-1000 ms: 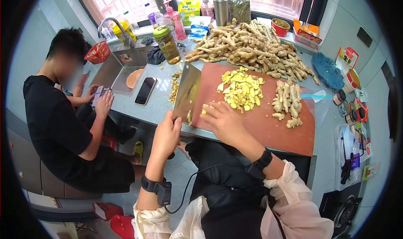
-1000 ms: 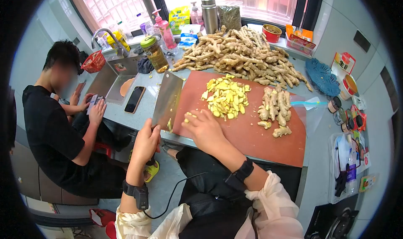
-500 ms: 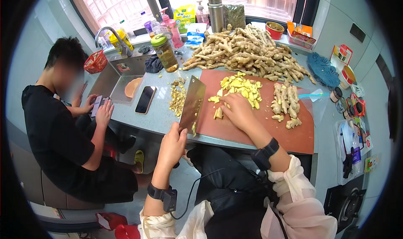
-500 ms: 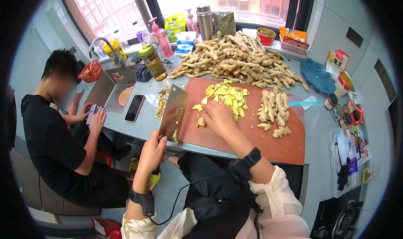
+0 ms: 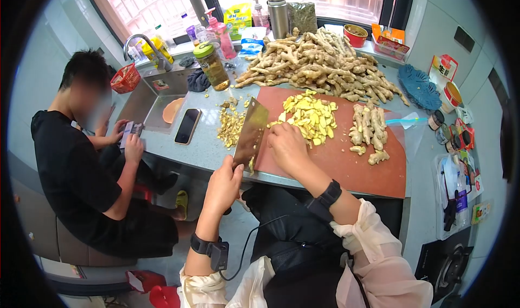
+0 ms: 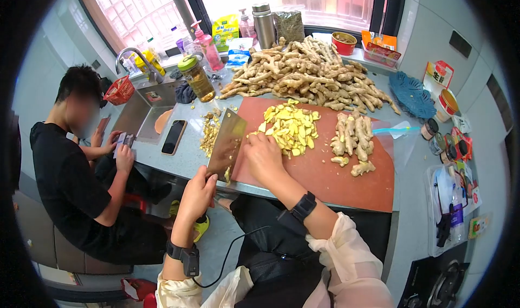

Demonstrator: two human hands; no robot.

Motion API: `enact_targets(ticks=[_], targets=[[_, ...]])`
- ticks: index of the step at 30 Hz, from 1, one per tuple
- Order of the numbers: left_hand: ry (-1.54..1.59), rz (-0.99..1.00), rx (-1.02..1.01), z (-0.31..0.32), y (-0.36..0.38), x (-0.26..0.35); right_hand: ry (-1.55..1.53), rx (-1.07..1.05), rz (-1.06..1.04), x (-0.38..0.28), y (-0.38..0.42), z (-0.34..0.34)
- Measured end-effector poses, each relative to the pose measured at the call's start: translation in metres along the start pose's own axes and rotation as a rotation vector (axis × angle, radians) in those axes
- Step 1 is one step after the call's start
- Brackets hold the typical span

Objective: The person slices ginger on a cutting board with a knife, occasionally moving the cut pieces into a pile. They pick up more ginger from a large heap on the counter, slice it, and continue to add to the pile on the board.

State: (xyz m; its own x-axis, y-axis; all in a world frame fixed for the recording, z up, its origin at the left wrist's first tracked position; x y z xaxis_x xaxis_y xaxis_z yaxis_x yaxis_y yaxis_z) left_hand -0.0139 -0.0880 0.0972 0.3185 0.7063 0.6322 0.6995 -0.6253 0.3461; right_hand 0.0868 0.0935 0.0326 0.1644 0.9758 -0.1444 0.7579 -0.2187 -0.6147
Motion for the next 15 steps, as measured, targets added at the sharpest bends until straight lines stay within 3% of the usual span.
enact_targets(ticks=[3, 8, 15], targets=[[-0.004, 0.102, 0.084, 0.001, -0.006, -0.013, -0.028, -0.1, 0.068, 0.005, -0.014, 0.009], [0.065, 0.005, 0.038, -0.007, 0.008, -0.002, -0.022, -0.178, 0.133, 0.009, -0.021, -0.008], [0.076, 0.056, 0.057, 0.0, -0.002, -0.011, -0.006, -0.316, 0.188, 0.014, -0.02, 0.003]])
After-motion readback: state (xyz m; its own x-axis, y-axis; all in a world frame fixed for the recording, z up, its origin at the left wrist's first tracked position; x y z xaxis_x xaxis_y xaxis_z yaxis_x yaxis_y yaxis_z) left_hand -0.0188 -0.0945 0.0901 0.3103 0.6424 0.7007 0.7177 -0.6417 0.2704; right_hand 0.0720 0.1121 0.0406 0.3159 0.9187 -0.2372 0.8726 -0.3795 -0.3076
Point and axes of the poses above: each hand's wrist, its own y-axis away from the middle knuckle, its own z-axis out of the palm, x = y × z, the point moved 2 cm from there along -y, towards the middle knuckle, and after that the axes turned 11 degrees about -z, right-handed, at the moved point
